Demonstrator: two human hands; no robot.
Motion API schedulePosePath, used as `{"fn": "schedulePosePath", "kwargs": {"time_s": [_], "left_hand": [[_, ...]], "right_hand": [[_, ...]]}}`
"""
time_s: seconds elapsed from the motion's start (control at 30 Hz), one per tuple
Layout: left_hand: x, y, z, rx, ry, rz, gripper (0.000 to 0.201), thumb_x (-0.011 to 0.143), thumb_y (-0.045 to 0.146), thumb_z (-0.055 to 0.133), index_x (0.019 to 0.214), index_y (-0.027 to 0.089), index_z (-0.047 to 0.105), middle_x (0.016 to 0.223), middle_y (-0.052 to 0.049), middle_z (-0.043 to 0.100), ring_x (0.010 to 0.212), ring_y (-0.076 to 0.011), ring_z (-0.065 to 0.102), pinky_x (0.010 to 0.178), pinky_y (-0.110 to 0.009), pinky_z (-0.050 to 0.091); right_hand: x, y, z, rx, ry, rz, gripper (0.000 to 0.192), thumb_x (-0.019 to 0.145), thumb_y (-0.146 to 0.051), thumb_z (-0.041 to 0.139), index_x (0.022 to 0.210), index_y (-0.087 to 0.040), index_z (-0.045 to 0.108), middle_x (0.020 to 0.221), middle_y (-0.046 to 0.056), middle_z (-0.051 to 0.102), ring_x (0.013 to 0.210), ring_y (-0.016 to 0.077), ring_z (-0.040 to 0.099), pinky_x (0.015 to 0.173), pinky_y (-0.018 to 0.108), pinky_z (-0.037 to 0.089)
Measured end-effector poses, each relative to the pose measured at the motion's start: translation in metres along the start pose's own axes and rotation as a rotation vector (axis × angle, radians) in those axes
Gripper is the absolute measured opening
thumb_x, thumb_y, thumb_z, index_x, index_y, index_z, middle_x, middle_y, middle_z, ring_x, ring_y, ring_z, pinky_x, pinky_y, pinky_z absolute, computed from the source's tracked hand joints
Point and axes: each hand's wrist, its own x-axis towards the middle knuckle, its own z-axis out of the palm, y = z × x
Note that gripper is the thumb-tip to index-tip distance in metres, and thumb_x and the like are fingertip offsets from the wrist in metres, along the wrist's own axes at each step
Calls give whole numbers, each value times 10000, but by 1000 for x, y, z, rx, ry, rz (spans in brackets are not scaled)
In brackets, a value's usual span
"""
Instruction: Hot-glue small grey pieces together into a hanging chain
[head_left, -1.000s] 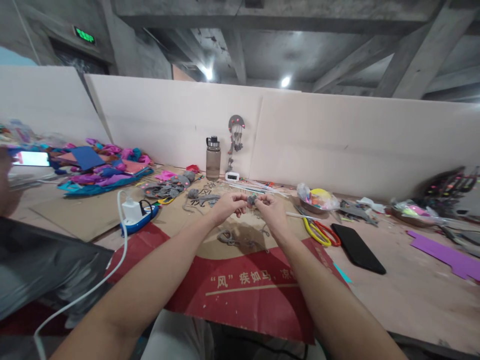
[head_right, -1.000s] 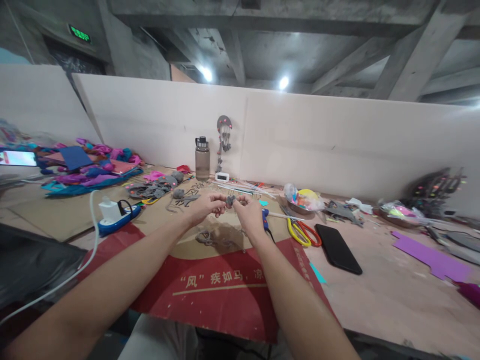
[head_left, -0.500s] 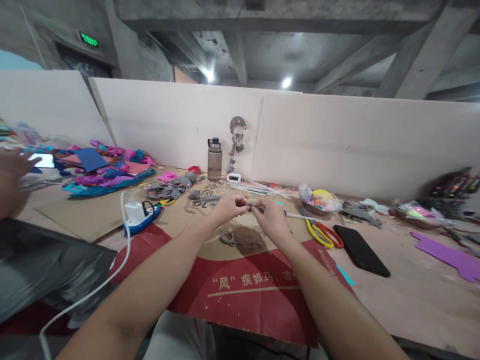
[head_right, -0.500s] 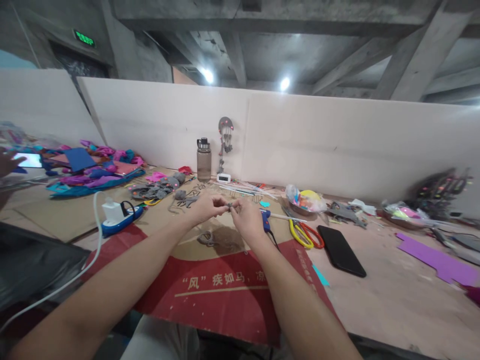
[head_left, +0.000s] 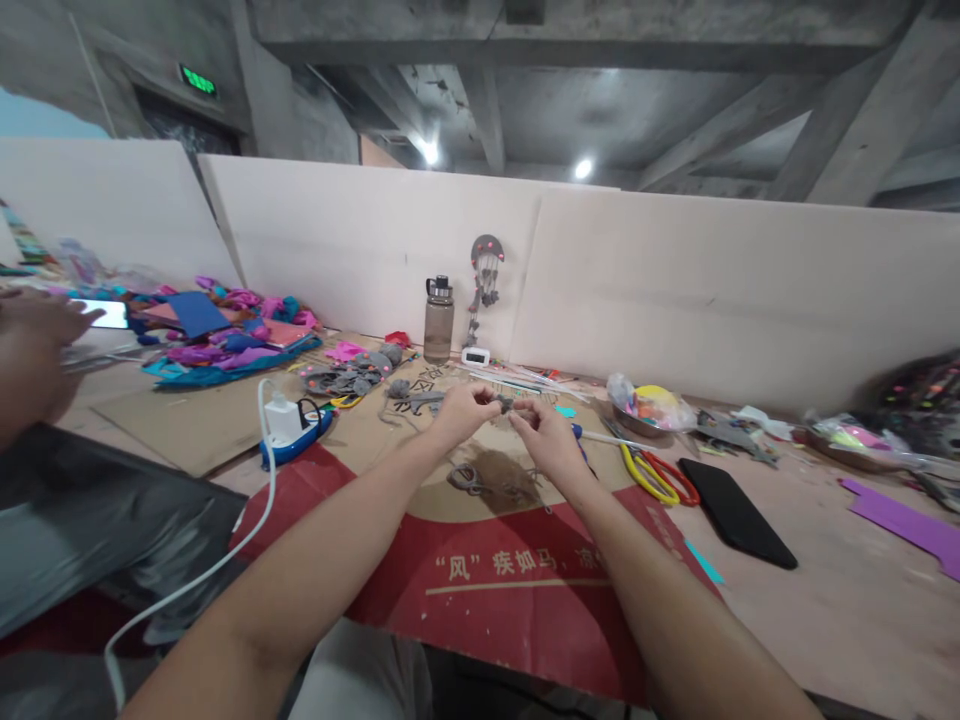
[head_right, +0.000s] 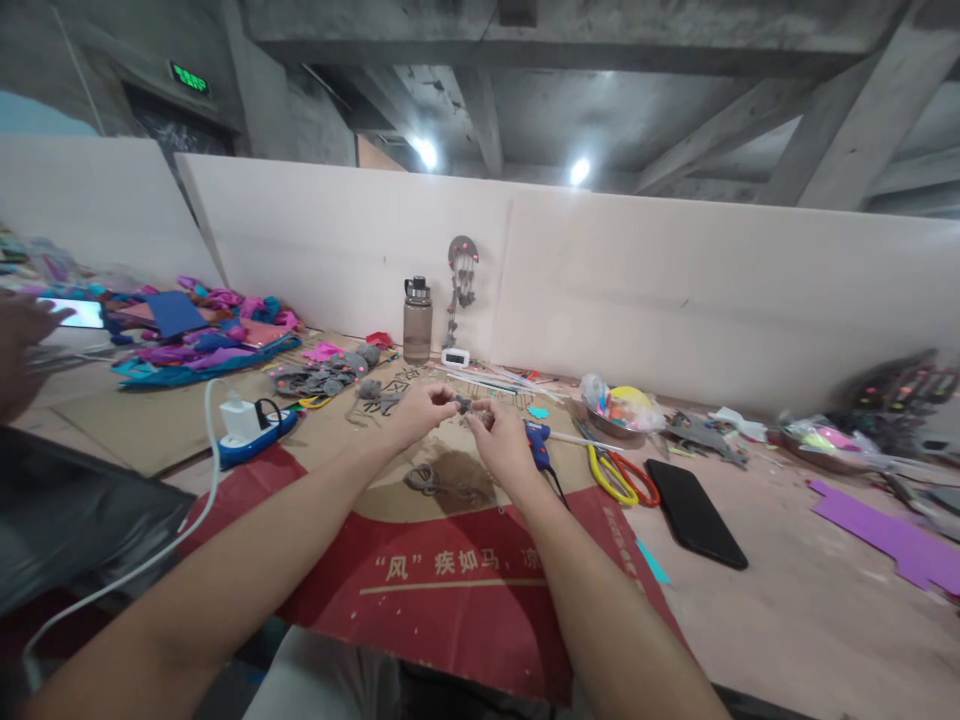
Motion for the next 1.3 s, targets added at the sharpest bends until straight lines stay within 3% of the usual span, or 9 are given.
{"fn": "schedulePosePath", "kwargs": {"time_s": [0.13, 0.3, 0.47, 0.7, 0.87, 1.03, 1.3], "left_hand": [[-1, 1, 2, -60, -23, -3, 114, 659, 247, 592, 656, 134, 586, 605, 26, 534, 572, -86, 448, 549, -216, 343], [-5, 9, 2, -160, -128, -100, 246, 682, 368, 627, 745, 131, 627, 562, 40, 504, 468, -66, 384, 465, -216, 299], [-5, 10, -1, -327, -261, -125, 299, 708, 428, 617, 714, 129, 624, 507, 40, 455, 453, -69, 397, 452, -214, 320], [-5, 12, -6, -191, -301, -91, 301, 683, 387, 641, 829, 126, 668, 604, 1, 565, 515, -87, 467, 459, -209, 342], [-7, 17, -6, -78, -247, -78, 218, 681, 345, 618, 716, 132, 644, 538, 19, 544, 478, -80, 451, 463, -205, 335], [-5, 15, -4, -76, -150, -66, 127, 679, 260, 582, 663, 138, 612, 501, 32, 514, 470, -74, 436, 477, -203, 343], [-4, 14, -3, -64, -90, -71, 140, 681, 270, 574, 688, 134, 608, 513, 35, 518, 477, -76, 438, 489, -207, 349]], "right_hand": [[2, -2, 0, 75, 30, 52, 280, 754, -394, 527, 874, -162, 628, 528, -53, 395, 507, 122, 370, 494, 244, 275], [2, -8, -5, 139, 70, 95, 241, 730, -403, 531, 692, -175, 597, 551, -35, 452, 528, 116, 377, 509, 237, 287], [3, -8, -12, 152, 58, 139, 232, 736, -397, 515, 707, -175, 574, 577, -28, 491, 526, 120, 406, 514, 240, 303], [1, -7, -14, -158, 66, -78, 174, 786, -299, 490, 781, -173, 610, 692, 24, 606, 628, 148, 510, 593, 254, 343], [-2, -9, -10, -180, 62, -131, 165, 804, -291, 487, 807, -178, 608, 718, 32, 600, 638, 149, 502, 597, 259, 347], [-2, -11, -7, -49, 51, -69, 216, 801, -302, 489, 963, -173, 547, 593, -38, 467, 551, 134, 444, 545, 252, 327], [-2, -11, -4, 74, 33, 27, 226, 795, -365, 500, 920, -179, 529, 586, -49, 448, 545, 130, 434, 528, 250, 326]]}}
